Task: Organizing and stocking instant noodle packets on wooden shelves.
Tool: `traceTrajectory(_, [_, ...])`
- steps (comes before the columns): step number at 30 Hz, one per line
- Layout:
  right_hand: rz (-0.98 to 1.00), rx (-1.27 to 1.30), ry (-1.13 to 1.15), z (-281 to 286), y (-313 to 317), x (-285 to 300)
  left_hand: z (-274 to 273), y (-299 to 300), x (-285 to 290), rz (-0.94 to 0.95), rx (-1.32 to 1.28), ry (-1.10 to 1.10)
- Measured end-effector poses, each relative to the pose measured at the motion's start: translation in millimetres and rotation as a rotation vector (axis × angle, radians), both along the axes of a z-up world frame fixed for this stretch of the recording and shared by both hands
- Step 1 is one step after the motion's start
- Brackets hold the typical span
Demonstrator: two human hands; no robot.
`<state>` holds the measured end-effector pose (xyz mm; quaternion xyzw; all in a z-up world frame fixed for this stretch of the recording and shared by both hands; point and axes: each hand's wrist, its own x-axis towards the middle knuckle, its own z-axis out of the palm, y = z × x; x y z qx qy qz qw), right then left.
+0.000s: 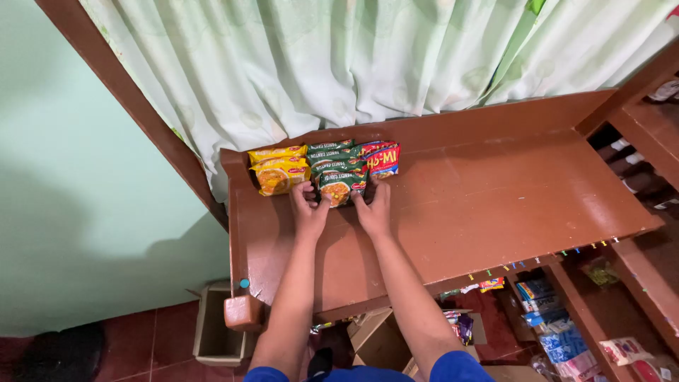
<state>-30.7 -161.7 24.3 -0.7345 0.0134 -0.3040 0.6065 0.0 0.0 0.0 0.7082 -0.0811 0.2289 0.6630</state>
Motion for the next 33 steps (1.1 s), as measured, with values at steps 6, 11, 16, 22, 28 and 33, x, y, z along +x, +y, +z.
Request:
traceTrajectory(6, [-0.088,-0.197,0.052,14.5,4.5,-9.2,-0.4,0.9,-4.1,0.034,-0.009,-0.01])
traceTrajectory(11, [-0.066,-0.069,0.038,-17.0,-6.4,6.1,17.7,-6.3,-26.8,0.013,-0.074,-0.066])
traceTrajectory(16, [-0.032,0.244,0.231,11.9,-21.0,-48.0,75.3,-30.6,-95.9,0.002,0.125,-0.394])
traceTrajectory(22, [0.119,0.437,0.191,2.7,-68.2,-169.4,49.1,-96.6,-166.3,-0.488,-0.165,0.019])
traceTrajectory(28, [-0.097,0.546,0.112,-1.1,-121.1,-250.1,52.9,-143.6,-205.6,-0.713,-0.028,0.074])
traceTrajectory(33, [-0.274,0.378,0.06,11.0,-153.9,-311.5,47.6,-187.9,-226.2,-0.94,-0.166,0.185])
